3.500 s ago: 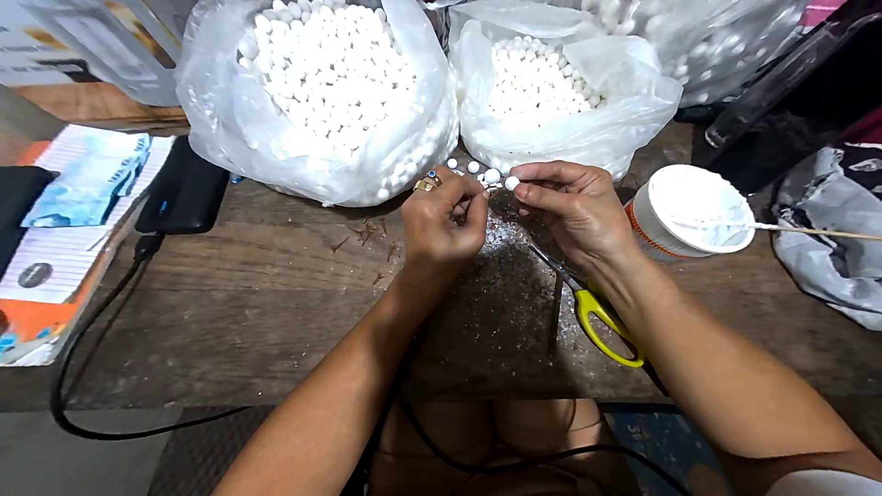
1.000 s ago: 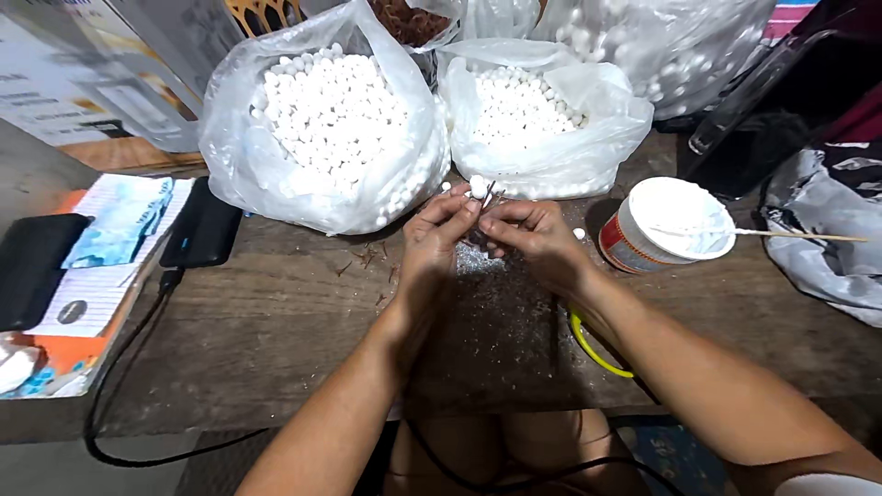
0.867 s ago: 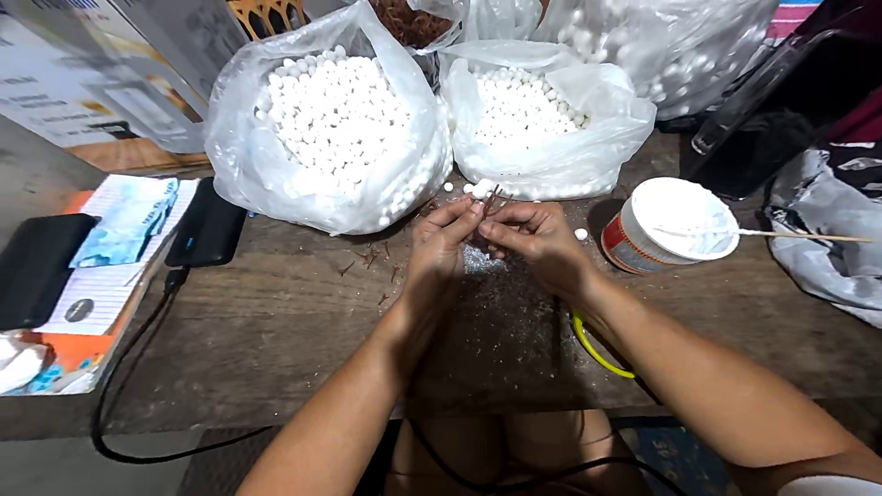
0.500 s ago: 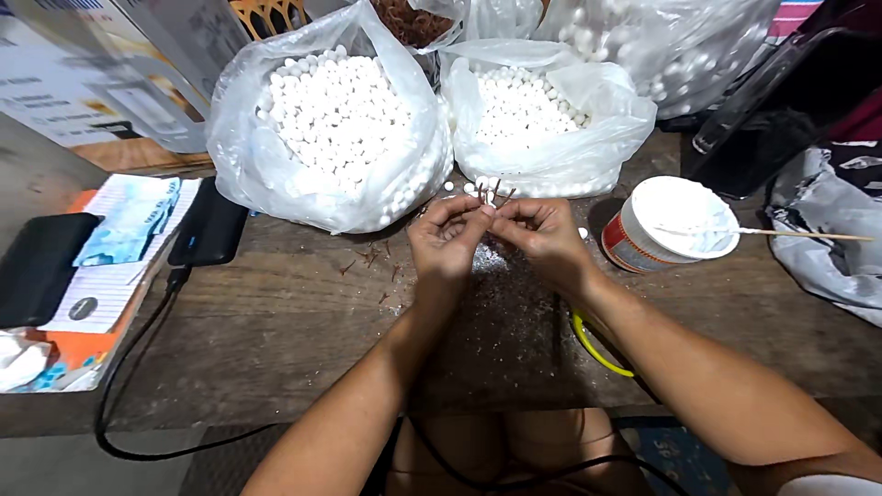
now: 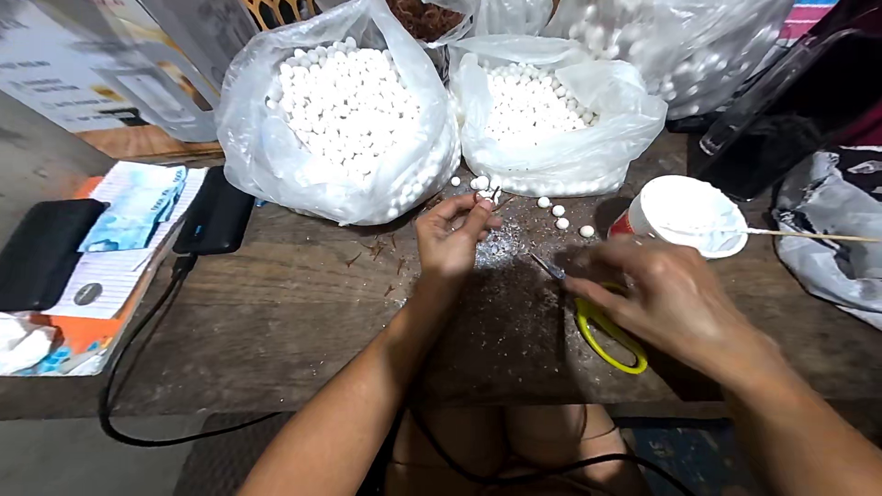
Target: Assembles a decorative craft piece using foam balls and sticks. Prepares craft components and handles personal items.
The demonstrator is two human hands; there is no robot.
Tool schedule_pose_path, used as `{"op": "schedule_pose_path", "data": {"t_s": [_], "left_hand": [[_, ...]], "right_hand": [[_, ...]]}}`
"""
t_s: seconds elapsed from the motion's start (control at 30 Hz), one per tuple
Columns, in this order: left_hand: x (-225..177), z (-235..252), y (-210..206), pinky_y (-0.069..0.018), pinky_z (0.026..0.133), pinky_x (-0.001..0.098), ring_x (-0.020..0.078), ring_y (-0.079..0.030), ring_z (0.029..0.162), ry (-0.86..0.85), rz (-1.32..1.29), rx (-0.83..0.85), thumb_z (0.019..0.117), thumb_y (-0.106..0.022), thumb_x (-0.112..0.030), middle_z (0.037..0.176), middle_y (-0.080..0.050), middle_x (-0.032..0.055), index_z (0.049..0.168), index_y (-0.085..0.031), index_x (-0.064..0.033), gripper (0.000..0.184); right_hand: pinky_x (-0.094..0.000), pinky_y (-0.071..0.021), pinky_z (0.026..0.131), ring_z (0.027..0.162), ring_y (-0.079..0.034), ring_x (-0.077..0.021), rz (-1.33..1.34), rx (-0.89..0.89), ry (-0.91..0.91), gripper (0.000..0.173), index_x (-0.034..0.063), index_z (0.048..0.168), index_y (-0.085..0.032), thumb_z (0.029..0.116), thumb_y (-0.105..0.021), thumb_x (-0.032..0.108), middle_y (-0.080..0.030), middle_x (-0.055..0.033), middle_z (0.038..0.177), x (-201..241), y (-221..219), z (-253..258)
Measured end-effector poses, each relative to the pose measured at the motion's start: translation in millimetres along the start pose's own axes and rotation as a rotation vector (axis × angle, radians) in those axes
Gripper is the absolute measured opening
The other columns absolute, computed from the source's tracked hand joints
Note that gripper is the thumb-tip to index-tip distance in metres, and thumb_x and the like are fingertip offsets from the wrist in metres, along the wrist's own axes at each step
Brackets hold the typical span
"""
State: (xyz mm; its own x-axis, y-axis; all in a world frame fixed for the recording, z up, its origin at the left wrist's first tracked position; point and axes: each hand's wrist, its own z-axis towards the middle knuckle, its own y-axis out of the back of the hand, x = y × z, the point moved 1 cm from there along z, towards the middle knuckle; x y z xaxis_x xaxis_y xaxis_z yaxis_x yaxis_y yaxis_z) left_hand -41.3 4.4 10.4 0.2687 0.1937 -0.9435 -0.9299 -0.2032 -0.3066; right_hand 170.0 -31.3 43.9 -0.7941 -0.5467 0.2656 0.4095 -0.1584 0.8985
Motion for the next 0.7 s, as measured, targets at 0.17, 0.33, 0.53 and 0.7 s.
{"op": "schedule_pose_path", "data": {"t_s": [0.17,0.33,0.53,0.7], "left_hand": [[-3,-1,-4,-0.0614,0.064,0.0234,0.0092,-0.073,0.068,0.043,-0.019,0.004,0.0986,-0.059,0.006,0.08,-0.074,0.0029,0.097,-0.065,0.0003,0.008],[-3,-2,-1,-0.0618,0.067,0.0234,0.0083,-0.073,0.07,0.063,0.027,0.012,0.099,-0.061,0.003,0.083,-0.076,0.0005,0.098,-0.069,-0.0021,0.01],[-4,-3,0,-0.0623,0.068,0.0236,0.0076,-0.073,0.07,0.021,0.056,0.034,0.0971,-0.063,0.005,0.083,-0.075,0.0004,0.097,-0.07,-0.0001,0.009],[1,-4,2,-0.0633,0.071,0.0242,0.0066,-0.073,0.073,-0.102,0.107,0.124,0.0935,-0.063,0.009,0.085,-0.075,-0.0014,0.095,-0.068,0.0,0.01]], "right_hand": [[-0.0596,-0.051,0.054,0.065,-0.068,-0.0416,-0.112,0.118,-0.16,0.041,0.0006,0.11,-0.073,0.084,-0.073,0.033,-0.069,-0.0182,0.079,-7,-1,-46],[-0.0507,-0.0506,0.054,0.06,-0.066,-0.031,-0.056,0.013,-0.19,0.041,0.0003,0.106,-0.074,0.0808,-0.065,0.032,-0.068,-0.013,0.073,-9,-9,-48],[-0.0107,-0.0481,0.058,0.065,-0.057,0.0066,0.353,-0.198,-0.276,0.041,-0.0039,0.113,-0.069,0.0829,-0.065,0.023,-0.067,0.0013,0.083,-18,-10,-42],[-0.011,-0.055,0.079,0.088,-0.065,0.0078,0.645,-0.31,-0.101,0.045,-0.0058,0.125,-0.063,0.0856,-0.07,0.013,-0.072,0.0046,0.104,-10,-18,-26]]}}
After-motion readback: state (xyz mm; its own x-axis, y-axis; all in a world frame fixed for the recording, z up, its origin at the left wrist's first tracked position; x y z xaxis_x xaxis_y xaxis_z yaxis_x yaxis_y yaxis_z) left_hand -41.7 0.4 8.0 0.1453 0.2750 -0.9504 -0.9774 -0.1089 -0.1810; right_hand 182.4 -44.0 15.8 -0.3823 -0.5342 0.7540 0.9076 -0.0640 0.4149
